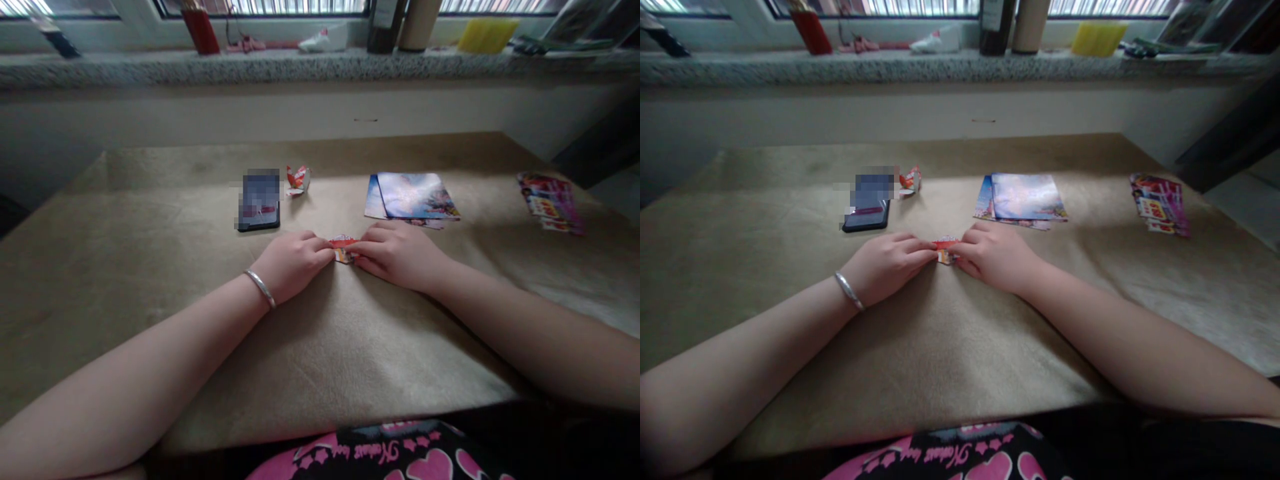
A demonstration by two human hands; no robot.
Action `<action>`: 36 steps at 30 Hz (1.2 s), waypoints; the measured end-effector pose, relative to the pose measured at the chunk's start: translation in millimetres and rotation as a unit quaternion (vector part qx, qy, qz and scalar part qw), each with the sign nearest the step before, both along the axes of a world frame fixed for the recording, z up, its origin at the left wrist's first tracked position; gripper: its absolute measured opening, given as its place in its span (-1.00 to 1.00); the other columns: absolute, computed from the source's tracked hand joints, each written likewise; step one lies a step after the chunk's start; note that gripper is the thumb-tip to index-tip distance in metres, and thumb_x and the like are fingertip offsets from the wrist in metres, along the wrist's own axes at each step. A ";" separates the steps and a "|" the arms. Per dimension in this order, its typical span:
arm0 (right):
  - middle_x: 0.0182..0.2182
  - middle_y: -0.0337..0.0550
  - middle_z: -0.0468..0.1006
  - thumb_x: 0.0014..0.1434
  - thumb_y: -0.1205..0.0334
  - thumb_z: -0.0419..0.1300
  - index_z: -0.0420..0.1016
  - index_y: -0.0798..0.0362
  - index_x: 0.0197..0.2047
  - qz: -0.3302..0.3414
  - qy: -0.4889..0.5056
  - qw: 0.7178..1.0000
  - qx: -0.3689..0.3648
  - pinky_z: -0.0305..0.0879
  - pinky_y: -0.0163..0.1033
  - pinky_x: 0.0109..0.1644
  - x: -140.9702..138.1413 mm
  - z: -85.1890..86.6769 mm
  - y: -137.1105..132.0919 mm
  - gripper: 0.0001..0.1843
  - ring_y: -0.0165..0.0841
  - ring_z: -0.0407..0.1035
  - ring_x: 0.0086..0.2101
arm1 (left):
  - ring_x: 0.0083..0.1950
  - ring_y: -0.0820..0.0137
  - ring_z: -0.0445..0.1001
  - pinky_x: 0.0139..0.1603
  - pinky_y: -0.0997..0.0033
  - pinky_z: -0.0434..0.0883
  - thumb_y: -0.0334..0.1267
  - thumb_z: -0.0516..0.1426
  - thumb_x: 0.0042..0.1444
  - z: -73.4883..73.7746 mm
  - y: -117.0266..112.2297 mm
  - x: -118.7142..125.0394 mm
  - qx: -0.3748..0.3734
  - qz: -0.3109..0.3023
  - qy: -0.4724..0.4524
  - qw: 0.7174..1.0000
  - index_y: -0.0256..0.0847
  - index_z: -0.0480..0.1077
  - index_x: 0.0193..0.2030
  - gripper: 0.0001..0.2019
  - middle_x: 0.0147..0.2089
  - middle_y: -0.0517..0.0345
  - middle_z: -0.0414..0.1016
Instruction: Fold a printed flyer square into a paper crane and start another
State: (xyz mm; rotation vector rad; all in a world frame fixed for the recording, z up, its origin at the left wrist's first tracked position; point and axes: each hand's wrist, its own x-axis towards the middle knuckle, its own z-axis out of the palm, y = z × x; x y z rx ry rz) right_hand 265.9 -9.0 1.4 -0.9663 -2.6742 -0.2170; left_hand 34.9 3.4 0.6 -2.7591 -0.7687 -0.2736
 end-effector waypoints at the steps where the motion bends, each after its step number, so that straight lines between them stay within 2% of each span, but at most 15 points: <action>1: -0.34 -0.08 0.55 0.28 0.13 0.02 0.56 0.03 -0.12 0.002 0.001 1.000 0.009 0.19 -0.23 -0.25 -1.8 -0.6 0.0 -0.69 -0.31 0.32 -0.32 | -0.22 0.35 0.45 -0.29 0.42 0.43 -0.35 0.03 0.24 0.4 -1.4 0.8 0.004 0.007 0.001 1.000 -0.19 0.47 -0.16 -0.82 -0.15 0.11 0.53; 5: -0.35 -0.07 0.54 0.28 0.15 0.03 0.59 0.07 -0.25 0.005 0.005 1.000 0.016 0.18 -0.25 -0.27 -7.0 -3.3 0.8 -0.68 -0.33 0.31 -0.33 | -0.21 0.32 0.43 -0.21 0.36 0.43 -0.33 0.01 0.23 1.3 -4.9 5.2 -0.005 0.019 0.001 1.000 -0.27 0.47 -0.26 -0.79 -0.23 0.03 0.50; 8: -0.33 -0.07 0.54 0.30 0.15 0.02 0.58 0.08 -0.25 0.004 0.010 1.000 0.009 0.19 -0.26 -0.25 -7.5 -5.8 1.1 -0.67 -0.33 0.32 -0.32 | -0.21 0.32 0.40 -0.15 0.32 0.43 -0.32 0.00 0.23 0.8 -3.8 7.1 -0.020 0.018 0.003 1.000 -0.29 0.45 -0.27 -0.79 -0.24 0.01 0.48; 11: -0.31 -0.07 0.54 0.31 0.14 0.00 0.57 0.07 -0.23 0.010 0.011 1.000 0.002 0.19 -0.26 -0.26 -6.5 -8.0 0.9 -0.67 -0.34 0.33 -0.30 | -0.22 0.35 0.40 -0.18 0.36 0.42 -0.29 -0.02 0.26 -1.5 -0.4 5.7 -0.029 0.015 -0.011 0.999 -0.25 0.45 -0.22 -0.78 -0.24 0.03 0.47; 18: -0.31 -0.09 0.56 0.31 0.15 0.00 0.56 0.06 -0.22 0.021 0.022 1.000 0.004 0.18 -0.26 -0.29 -8.9 -8.3 0.7 -0.68 -0.33 0.34 -0.29 | -0.28 0.38 0.39 -0.28 0.44 0.37 -0.29 0.02 0.26 -5.2 1.6 3.4 -0.013 0.018 -0.023 0.999 -0.25 0.43 -0.27 -0.82 -0.33 0.11 0.46; 25: -0.33 -0.13 0.56 0.31 0.19 0.02 0.55 0.02 -0.22 0.054 0.008 0.998 0.034 0.11 -0.27 -0.35 -6.8 -8.2 2.2 -0.73 -0.36 0.31 -0.33 | -0.29 0.39 0.39 -0.35 0.44 0.35 -0.39 0.06 0.21 0.5 -3.0 4.2 0.023 -0.016 0.017 0.999 -0.23 0.41 -0.23 -0.89 -0.27 0.13 0.48; 34: -0.37 -0.17 0.56 0.29 0.26 0.03 0.52 0.04 -0.27 0.055 -0.037 0.996 0.067 0.06 -0.25 -0.39 -7.6 -5.1 -4.8 -0.76 -0.35 0.31 -0.32 | -0.28 0.42 0.39 -0.33 0.46 0.36 -0.38 -0.01 0.26 2.9 -3.0 4.1 0.019 -0.071 0.030 0.997 -0.23 0.41 -0.23 -0.82 -0.25 0.11 0.47; 36: -0.37 -0.17 0.56 0.28 0.25 0.04 0.52 0.05 -0.29 0.052 -0.031 0.996 0.070 0.07 -0.25 -0.39 -7.7 -5.0 -6.1 -0.77 -0.36 0.32 -0.34 | -0.28 0.43 0.39 -0.31 0.46 0.37 -0.36 -0.01 0.26 2.7 -3.1 4.0 0.012 -0.066 0.025 0.997 -0.23 0.42 -0.23 -0.82 -0.24 0.11 0.48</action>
